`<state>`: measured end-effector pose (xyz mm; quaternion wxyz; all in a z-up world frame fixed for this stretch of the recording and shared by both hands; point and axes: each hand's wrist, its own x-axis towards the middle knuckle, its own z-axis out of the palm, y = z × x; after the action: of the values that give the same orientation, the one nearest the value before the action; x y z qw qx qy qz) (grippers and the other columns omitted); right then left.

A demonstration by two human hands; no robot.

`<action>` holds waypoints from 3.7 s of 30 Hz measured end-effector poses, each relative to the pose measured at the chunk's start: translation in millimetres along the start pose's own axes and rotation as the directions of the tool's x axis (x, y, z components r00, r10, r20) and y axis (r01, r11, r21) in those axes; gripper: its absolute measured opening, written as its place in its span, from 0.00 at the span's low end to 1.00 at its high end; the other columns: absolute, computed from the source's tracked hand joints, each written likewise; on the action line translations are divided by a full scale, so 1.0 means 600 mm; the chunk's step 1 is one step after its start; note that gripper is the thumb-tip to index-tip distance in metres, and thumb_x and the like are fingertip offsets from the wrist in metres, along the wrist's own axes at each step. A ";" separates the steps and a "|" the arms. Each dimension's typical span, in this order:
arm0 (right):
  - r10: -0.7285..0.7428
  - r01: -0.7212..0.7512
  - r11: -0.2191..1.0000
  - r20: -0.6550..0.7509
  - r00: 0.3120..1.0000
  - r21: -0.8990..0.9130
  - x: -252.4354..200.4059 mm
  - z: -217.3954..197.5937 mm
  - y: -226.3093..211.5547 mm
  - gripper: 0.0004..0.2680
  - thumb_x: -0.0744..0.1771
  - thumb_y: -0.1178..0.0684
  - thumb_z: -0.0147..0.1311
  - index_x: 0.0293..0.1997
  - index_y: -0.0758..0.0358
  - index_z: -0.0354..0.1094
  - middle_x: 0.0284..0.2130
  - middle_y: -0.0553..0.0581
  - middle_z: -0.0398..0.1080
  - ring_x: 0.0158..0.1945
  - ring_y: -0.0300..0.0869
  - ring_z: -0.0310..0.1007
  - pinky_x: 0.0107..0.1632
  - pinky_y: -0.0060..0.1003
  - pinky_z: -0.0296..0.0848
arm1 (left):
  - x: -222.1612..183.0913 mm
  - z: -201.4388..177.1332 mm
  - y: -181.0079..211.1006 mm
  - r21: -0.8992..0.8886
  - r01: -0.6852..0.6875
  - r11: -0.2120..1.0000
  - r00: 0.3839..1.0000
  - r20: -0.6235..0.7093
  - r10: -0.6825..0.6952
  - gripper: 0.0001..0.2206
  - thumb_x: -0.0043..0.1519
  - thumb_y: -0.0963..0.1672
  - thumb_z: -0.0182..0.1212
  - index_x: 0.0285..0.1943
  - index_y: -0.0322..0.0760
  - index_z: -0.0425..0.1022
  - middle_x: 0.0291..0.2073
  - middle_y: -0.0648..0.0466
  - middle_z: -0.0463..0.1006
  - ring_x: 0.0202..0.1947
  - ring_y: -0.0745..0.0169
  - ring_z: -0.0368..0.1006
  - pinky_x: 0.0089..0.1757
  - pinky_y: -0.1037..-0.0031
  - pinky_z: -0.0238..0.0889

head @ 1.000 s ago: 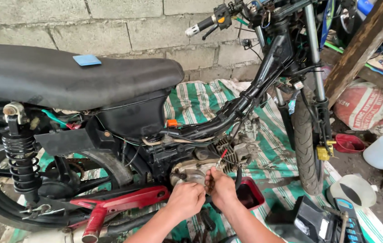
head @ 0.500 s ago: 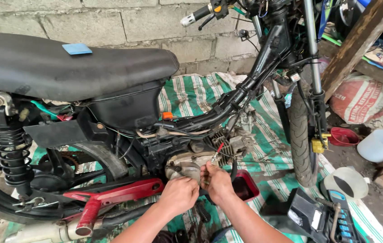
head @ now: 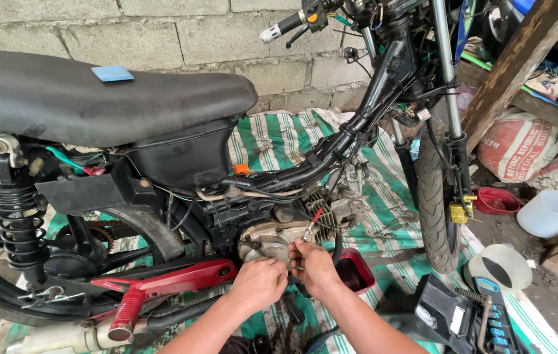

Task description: Repairing various components of a motorcycle including the engine casing and dashboard wiring using tools

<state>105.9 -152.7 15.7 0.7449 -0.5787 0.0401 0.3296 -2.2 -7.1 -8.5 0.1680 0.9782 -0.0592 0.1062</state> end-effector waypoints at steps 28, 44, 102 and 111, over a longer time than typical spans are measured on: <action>0.003 -0.003 1.000 0.011 1.000 0.005 0.011 -0.001 0.010 0.11 0.77 0.51 0.51 0.42 0.64 0.75 0.30 0.56 0.73 0.28 0.43 0.67 0.32 0.38 0.66 | -0.004 -0.010 -0.004 0.026 0.006 1.000 1.000 -0.009 -0.005 0.14 0.73 0.47 0.54 0.36 0.39 0.77 0.27 0.52 0.79 0.31 0.43 0.77 0.33 0.48 0.71; 0.042 -0.049 0.994 0.074 0.996 0.094 0.065 -0.044 0.036 0.12 0.67 0.50 0.46 0.46 0.60 0.77 0.35 0.56 0.79 0.36 0.48 0.79 0.38 0.45 0.79 | -0.013 -0.013 -0.027 -0.105 0.078 0.991 0.984 -0.149 -0.093 0.16 0.68 0.51 0.55 0.30 0.42 0.75 0.25 0.47 0.80 0.35 0.37 0.82 0.35 0.49 0.76; -0.191 0.215 0.953 -0.128 0.973 0.215 -0.012 -0.049 0.021 0.16 0.76 0.48 0.51 0.30 0.63 0.67 0.23 0.58 0.69 0.23 0.46 0.67 0.28 0.39 0.64 | -0.002 -0.022 0.090 0.029 -0.183 0.983 0.977 -0.111 0.185 0.12 0.67 0.46 0.57 0.30 0.39 0.76 0.23 0.51 0.79 0.28 0.41 0.77 0.35 0.48 0.70; -0.153 0.177 0.961 -0.126 0.980 0.210 -0.014 -0.025 0.054 0.14 0.75 0.43 0.53 0.34 0.58 0.70 0.22 0.54 0.71 0.22 0.42 0.68 0.27 0.35 0.65 | -0.021 -0.015 0.055 -0.049 -0.075 0.996 0.997 -0.035 0.073 0.13 0.71 0.47 0.57 0.33 0.42 0.73 0.27 0.54 0.78 0.32 0.47 0.77 0.33 0.51 0.70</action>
<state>86.8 -166.1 -12.9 0.8261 -0.5108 0.0683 0.2279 -20.9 -34.0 7.8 0.1897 0.9689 -0.0951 0.1273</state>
